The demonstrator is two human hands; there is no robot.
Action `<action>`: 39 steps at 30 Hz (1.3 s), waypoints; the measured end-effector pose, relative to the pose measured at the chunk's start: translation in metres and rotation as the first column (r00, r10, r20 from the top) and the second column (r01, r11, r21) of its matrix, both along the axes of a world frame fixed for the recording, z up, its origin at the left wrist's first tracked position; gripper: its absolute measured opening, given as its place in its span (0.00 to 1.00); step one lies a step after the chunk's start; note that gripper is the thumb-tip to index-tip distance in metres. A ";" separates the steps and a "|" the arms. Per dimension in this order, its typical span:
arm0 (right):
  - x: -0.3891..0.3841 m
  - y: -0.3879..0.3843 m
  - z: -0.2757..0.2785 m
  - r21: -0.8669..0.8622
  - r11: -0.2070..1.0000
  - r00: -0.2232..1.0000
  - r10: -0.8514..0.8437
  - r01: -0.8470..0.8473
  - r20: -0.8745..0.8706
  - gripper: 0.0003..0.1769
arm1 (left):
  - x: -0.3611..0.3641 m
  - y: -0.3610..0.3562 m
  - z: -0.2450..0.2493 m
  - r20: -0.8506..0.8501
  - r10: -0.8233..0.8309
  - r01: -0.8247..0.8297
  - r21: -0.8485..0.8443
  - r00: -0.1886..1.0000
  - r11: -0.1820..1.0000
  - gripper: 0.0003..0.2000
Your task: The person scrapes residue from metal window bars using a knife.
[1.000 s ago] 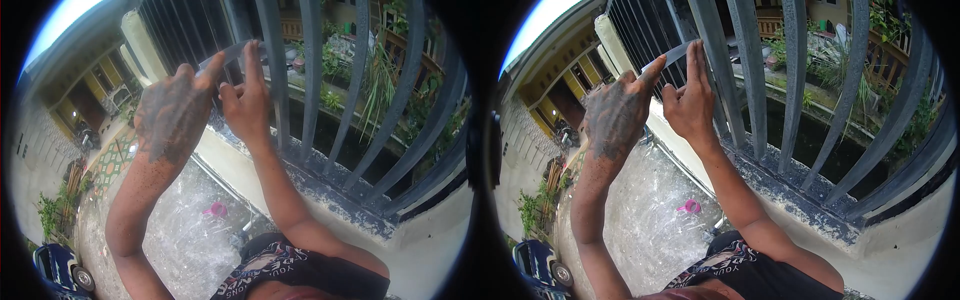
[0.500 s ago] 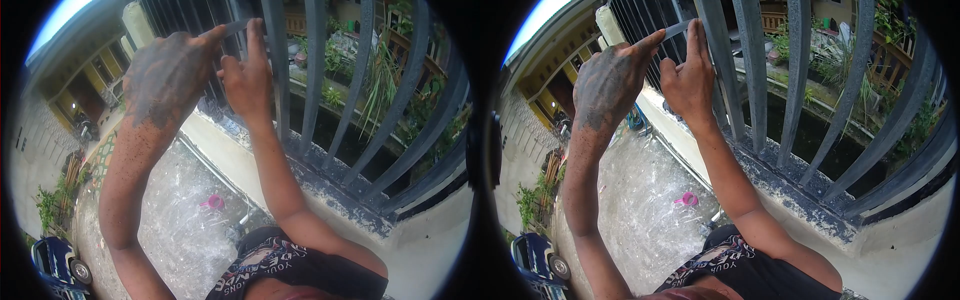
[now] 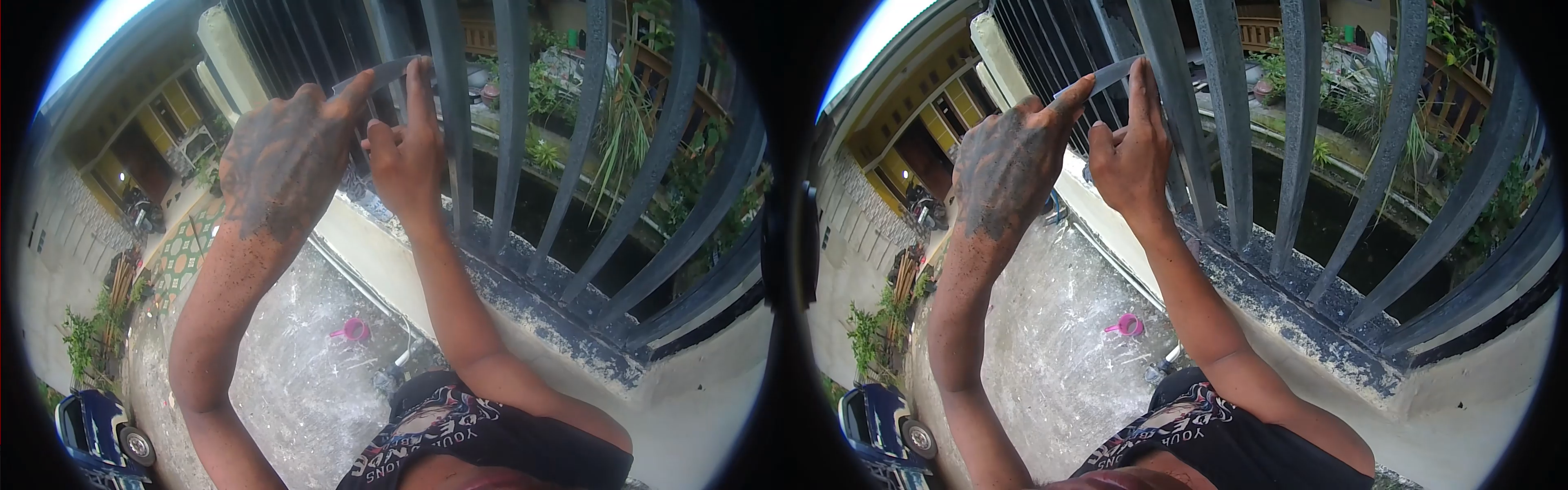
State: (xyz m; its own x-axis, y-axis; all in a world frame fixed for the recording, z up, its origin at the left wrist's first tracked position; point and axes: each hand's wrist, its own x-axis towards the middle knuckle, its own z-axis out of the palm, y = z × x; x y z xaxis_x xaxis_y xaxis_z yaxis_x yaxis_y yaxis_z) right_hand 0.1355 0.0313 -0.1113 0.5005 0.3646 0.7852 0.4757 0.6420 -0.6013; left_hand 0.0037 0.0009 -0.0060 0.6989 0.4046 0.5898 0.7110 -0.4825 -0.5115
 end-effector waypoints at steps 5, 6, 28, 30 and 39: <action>-0.006 -0.005 -0.003 -0.048 0.999 1.000 -0.003 0.003 -0.010 0.49 | -0.004 0.006 -0.009 0.005 -0.057 0.057 0.088 0.998 0.994 0.22; -0.003 -0.003 0.002 -0.058 0.998 1.000 -0.001 0.001 -0.010 0.49 | -0.004 0.007 -0.004 0.013 -0.071 0.070 0.085 0.997 0.994 0.22; -0.008 -0.005 -0.040 0.068 0.991 0.989 0.117 -0.111 -0.093 0.37 | 0.006 -0.004 -0.088 0.202 -0.097 0.091 0.035 0.975 0.995 0.28; -0.010 -0.007 -0.039 0.065 0.985 0.973 0.170 -0.162 -0.153 0.38 | 0.007 -0.001 -0.089 0.289 -0.108 0.147 -0.115 0.951 0.982 0.26; -0.015 -0.001 -0.037 0.077 0.993 0.981 0.099 -0.087 -0.170 0.41 | -0.005 0.025 -0.082 0.675 -0.030 0.594 -0.625 0.737 0.507 0.20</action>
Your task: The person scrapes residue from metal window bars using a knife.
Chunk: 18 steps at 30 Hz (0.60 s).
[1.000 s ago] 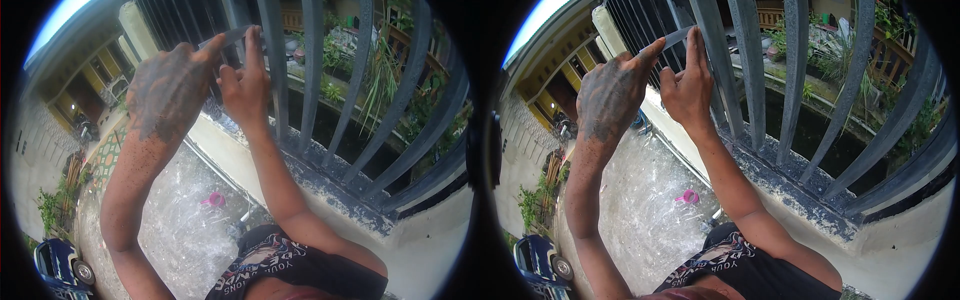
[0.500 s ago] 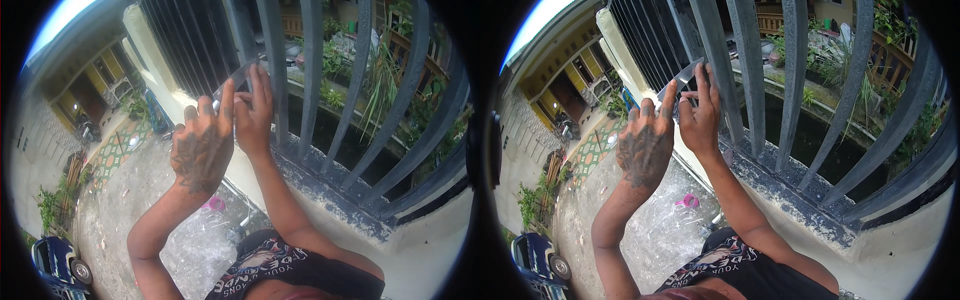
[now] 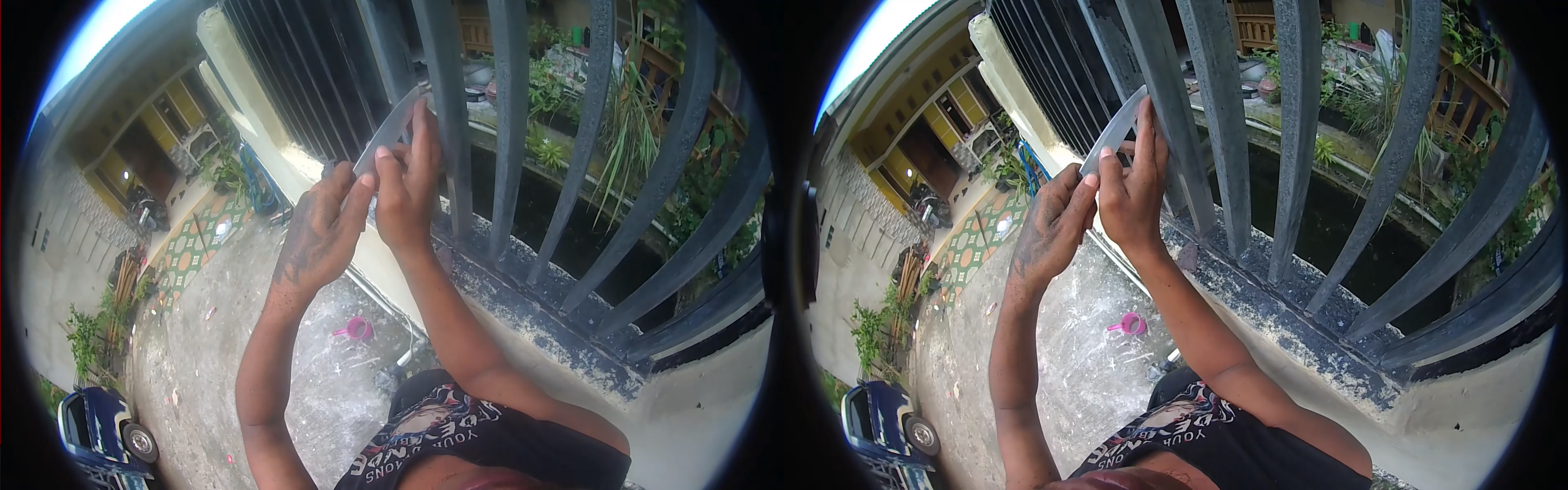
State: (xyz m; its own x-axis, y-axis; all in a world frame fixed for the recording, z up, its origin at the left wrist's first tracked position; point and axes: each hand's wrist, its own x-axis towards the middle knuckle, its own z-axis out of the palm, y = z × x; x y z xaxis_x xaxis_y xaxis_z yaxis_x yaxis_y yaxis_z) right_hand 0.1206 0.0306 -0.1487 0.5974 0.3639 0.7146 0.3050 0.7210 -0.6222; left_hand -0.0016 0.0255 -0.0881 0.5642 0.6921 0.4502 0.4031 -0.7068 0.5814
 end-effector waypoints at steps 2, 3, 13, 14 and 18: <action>0.000 -0.007 0.006 -0.024 0.996 0.996 0.079 -0.080 -0.037 0.42 | -0.001 -0.006 0.009 0.007 0.003 -0.001 -0.251 1.000 0.968 0.22; 0.000 -0.009 0.007 -0.044 0.986 0.985 0.155 -0.158 -0.072 0.42 | -0.001 -0.003 0.009 0.005 0.007 -0.006 -0.253 1.000 0.967 0.22; -0.007 0.003 0.018 0.177 0.965 0.965 0.220 -0.194 -0.145 0.40 | 0.007 0.000 0.022 0.131 -0.152 0.188 -0.337 0.980 0.923 0.27; -0.006 0.005 0.018 0.179 0.964 0.965 0.221 -0.194 -0.143 0.40 | 0.007 -0.001 0.024 0.132 -0.152 0.189 -0.334 0.979 0.924 0.27; -0.002 0.009 0.021 0.182 0.959 0.951 0.252 -0.219 -0.178 0.38 | 0.004 0.003 0.029 0.102 -0.123 0.151 -0.349 0.987 0.925 0.23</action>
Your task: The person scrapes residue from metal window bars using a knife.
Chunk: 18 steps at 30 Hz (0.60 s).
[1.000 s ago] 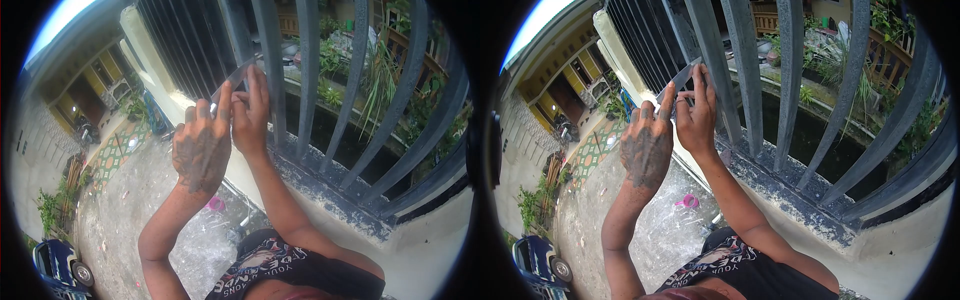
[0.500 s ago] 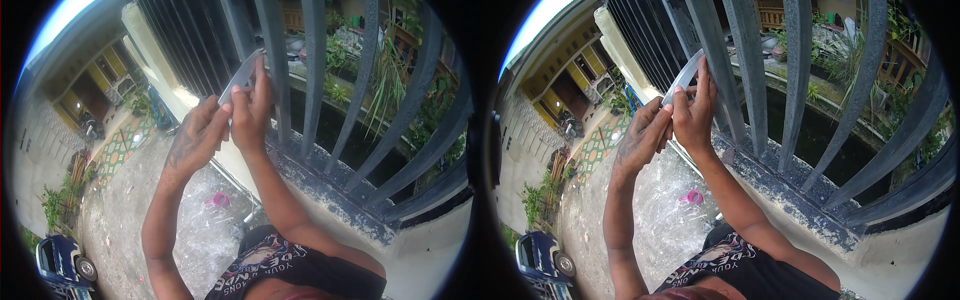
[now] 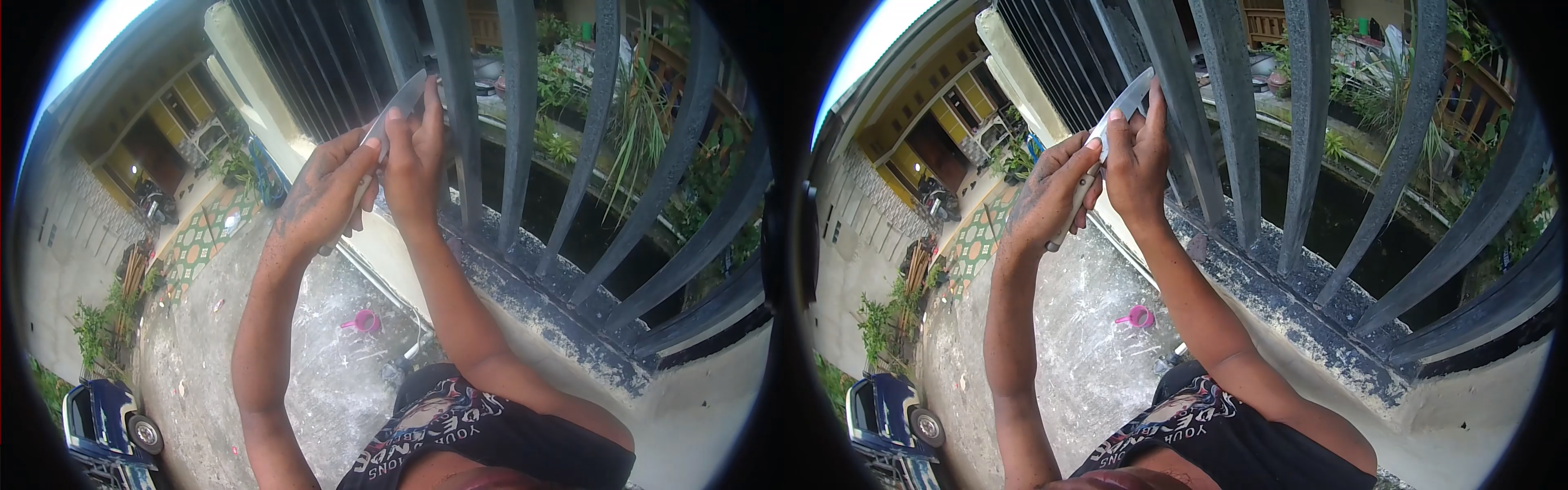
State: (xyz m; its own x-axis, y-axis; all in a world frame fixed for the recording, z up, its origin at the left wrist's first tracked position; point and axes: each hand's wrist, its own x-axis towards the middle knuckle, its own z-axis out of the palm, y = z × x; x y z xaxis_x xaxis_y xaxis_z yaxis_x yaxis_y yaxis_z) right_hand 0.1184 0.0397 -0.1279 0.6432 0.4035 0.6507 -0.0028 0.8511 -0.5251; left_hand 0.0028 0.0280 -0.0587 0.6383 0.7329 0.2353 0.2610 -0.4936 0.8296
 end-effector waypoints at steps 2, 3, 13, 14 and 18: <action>0.002 -0.003 0.002 -0.029 0.999 0.999 0.038 -0.039 -0.014 0.38 | -0.002 0.002 0.002 -0.016 -0.013 0.012 -0.008 1.000 1.000 0.21; 0.003 -0.005 0.003 -0.046 0.998 0.999 0.047 -0.047 -0.008 0.38 | -0.002 0.001 0.003 -0.006 -0.003 0.003 -0.032 1.000 0.999 0.20; 0.008 -0.010 0.010 -0.133 0.984 0.987 -0.106 0.121 0.117 0.36 | 0.002 -0.003 0.003 0.023 0.014 -0.012 -0.070 1.000 0.997 0.17; 0.007 -0.012 0.010 -0.121 0.987 0.989 -0.093 0.106 0.115 0.37 | 0.002 -0.003 0.000 0.021 0.014 -0.012 -0.073 1.000 0.997 0.17; 0.007 -0.008 0.011 -0.117 0.978 0.978 -0.156 0.173 0.139 0.37 | 0.003 -0.002 0.002 0.050 0.028 -0.024 -0.080 0.998 0.996 0.17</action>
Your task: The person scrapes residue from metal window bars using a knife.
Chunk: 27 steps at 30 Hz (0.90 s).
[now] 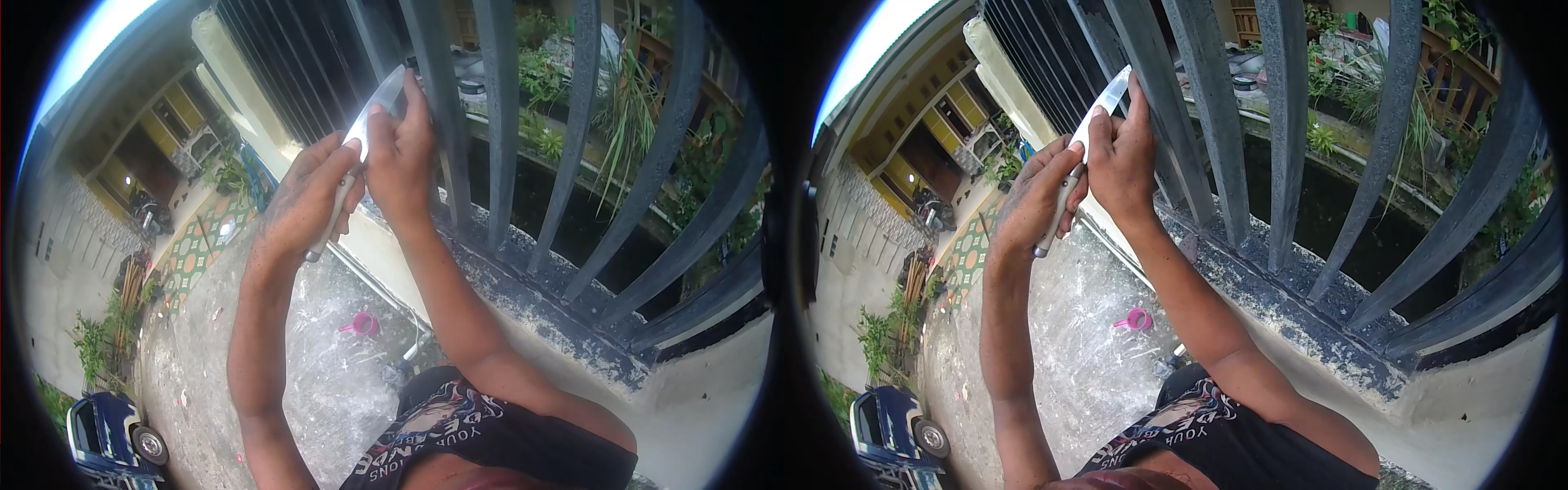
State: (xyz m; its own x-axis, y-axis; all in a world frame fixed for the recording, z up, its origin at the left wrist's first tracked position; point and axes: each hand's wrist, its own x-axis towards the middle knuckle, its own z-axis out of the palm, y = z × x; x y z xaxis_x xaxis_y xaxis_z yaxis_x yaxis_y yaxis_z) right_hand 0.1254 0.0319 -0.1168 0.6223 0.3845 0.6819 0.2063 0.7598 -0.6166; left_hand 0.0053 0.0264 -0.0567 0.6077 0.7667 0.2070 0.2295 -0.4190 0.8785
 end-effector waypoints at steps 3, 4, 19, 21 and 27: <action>0.000 0.001 0.004 -0.045 0.993 0.993 -0.109 0.111 0.046 0.37 | -0.002 0.002 0.001 0.040 -0.070 0.071 -0.023 0.997 0.997 0.18; -0.001 0.001 0.001 -0.024 0.996 0.996 -0.086 0.087 0.029 0.37 | -0.002 0.001 -0.001 0.040 -0.064 0.065 -0.023 0.997 0.998 0.18; -0.006 0.001 0.006 0.034 0.999 0.998 0.017 -0.015 -0.057 0.35 | -0.003 0.001 0.003 0.027 -0.046 0.047 -0.028 0.999 0.999 0.16; -0.002 -0.003 0.019 -0.011 1.000 0.999 0.025 -0.025 -0.034 0.35 | -0.003 0.004 0.013 0.022 -0.051 0.051 0.006 0.998 0.999 0.17; -0.004 0.004 0.003 0.030 1.000 0.999 0.003 -0.001 -0.046 0.37 | -0.003 0.003 0.000 0.028 0.011 -0.010 -0.017 1.000 1.000 0.16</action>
